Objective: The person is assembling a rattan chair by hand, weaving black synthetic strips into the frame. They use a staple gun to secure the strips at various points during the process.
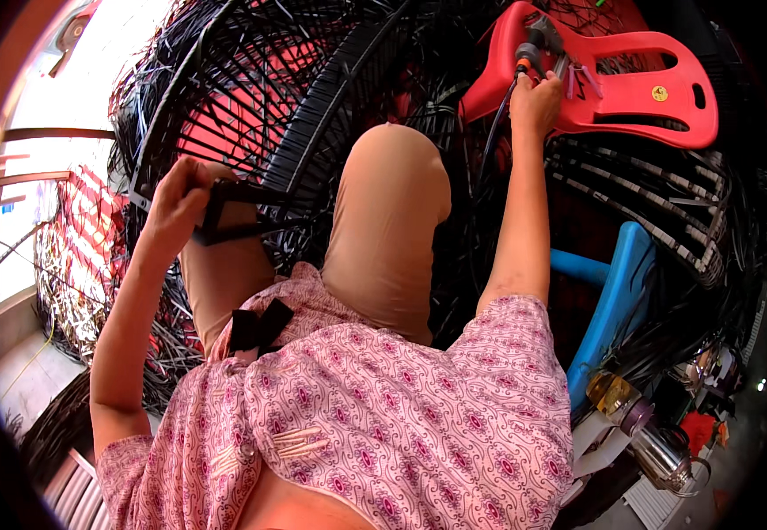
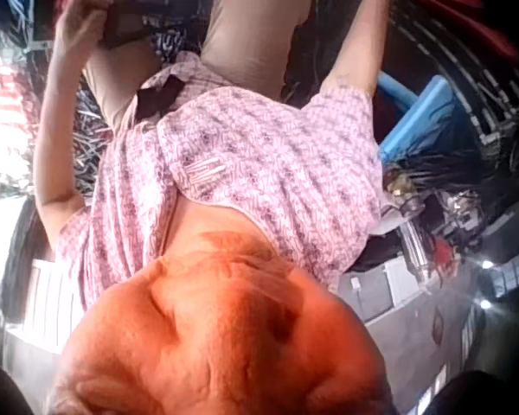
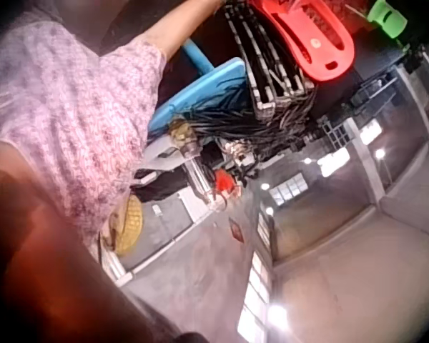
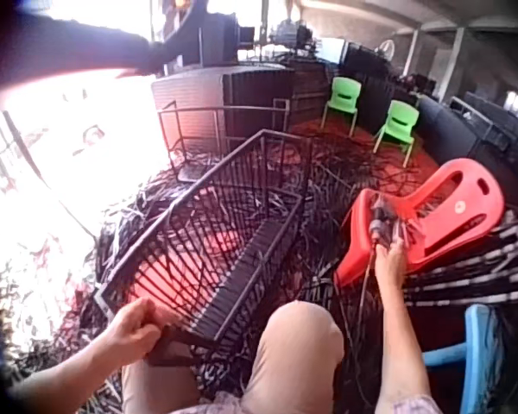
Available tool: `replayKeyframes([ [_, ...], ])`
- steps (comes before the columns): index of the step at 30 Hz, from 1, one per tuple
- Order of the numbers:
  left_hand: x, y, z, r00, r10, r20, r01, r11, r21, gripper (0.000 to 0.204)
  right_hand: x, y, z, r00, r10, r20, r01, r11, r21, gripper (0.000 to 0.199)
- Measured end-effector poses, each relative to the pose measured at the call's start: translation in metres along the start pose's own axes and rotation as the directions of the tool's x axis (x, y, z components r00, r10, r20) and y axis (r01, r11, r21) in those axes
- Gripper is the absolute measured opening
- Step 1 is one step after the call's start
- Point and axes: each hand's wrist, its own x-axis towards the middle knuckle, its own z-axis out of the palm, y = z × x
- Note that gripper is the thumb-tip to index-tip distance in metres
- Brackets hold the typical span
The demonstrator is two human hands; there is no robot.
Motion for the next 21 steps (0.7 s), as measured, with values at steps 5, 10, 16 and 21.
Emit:
replayKeyframes([
  [5,-0.004,0.003,-0.004,1.0,-0.013,-0.001,0.013,1.0,0.02,0.012,0.077,0.043,0.048,0.995,-0.081,0.056,0.093,0.957,-0.275,0.062],
  [10,-0.001,0.023,0.002,0.999,0.048,-0.008,-0.047,0.995,0.091,0.014,0.16,0.089,0.113,0.872,0.215,0.44,0.066,0.839,-0.54,0.083],
  [16,-0.003,0.021,0.0,0.998,0.045,-0.041,-0.039,0.989,0.141,0.014,0.268,0.191,0.197,0.699,0.35,0.623,-0.116,0.916,-0.384,0.064],
  [21,-0.004,0.016,-0.002,0.989,0.137,-0.046,-0.133,0.987,0.094,0.013,0.288,0.224,0.185,0.776,0.377,0.505,-0.442,0.897,0.01,0.063],
])
